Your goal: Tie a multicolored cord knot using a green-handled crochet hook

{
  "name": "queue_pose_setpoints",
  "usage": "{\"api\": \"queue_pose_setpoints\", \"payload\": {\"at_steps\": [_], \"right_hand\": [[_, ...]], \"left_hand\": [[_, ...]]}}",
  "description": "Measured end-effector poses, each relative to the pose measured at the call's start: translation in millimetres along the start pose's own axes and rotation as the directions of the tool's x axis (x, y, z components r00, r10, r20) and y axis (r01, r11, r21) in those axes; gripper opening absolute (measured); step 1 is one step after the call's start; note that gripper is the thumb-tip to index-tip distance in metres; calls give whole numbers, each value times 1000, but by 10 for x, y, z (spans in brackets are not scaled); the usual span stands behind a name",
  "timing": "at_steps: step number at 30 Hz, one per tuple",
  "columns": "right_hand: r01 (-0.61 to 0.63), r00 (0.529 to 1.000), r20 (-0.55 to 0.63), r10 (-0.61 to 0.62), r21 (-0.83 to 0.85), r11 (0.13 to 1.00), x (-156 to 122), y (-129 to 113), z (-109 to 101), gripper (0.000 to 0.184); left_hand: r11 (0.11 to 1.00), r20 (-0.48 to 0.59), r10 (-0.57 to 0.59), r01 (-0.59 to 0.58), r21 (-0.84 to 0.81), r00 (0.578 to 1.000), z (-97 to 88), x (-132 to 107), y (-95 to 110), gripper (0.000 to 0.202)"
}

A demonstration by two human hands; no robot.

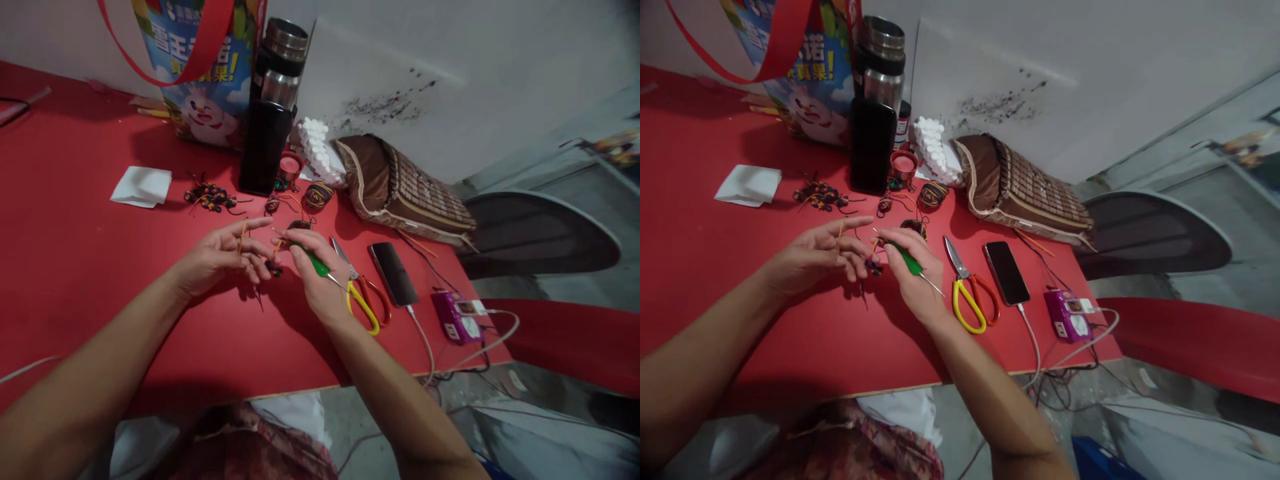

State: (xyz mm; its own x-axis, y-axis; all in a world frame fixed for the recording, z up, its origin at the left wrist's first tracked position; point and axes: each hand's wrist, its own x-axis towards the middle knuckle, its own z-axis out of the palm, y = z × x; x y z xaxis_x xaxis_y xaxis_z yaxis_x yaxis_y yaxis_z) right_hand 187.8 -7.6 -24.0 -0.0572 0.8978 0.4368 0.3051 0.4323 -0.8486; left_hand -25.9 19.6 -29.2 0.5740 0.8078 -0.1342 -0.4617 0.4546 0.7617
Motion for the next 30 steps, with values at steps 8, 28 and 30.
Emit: {"api": "queue_pose_setpoints", "payload": {"at_steps": [8, 28, 30], "right_hand": [[-103, 994, -9, 108, 224, 969, 40, 108, 35, 25], [-206, 959, -72, 276, 493, 845, 137, 319, -120, 15], [-249, 949, -27, 315, 548, 799, 132, 312, -117, 15]], "left_hand": [[980, -84, -38, 53, 190, 996, 93, -28, -54, 74], [189, -123, 779, -44, 981, 615, -106, -7, 146, 17], [78, -58, 838, -13, 997, 542, -137, -22, 189, 11]]}}
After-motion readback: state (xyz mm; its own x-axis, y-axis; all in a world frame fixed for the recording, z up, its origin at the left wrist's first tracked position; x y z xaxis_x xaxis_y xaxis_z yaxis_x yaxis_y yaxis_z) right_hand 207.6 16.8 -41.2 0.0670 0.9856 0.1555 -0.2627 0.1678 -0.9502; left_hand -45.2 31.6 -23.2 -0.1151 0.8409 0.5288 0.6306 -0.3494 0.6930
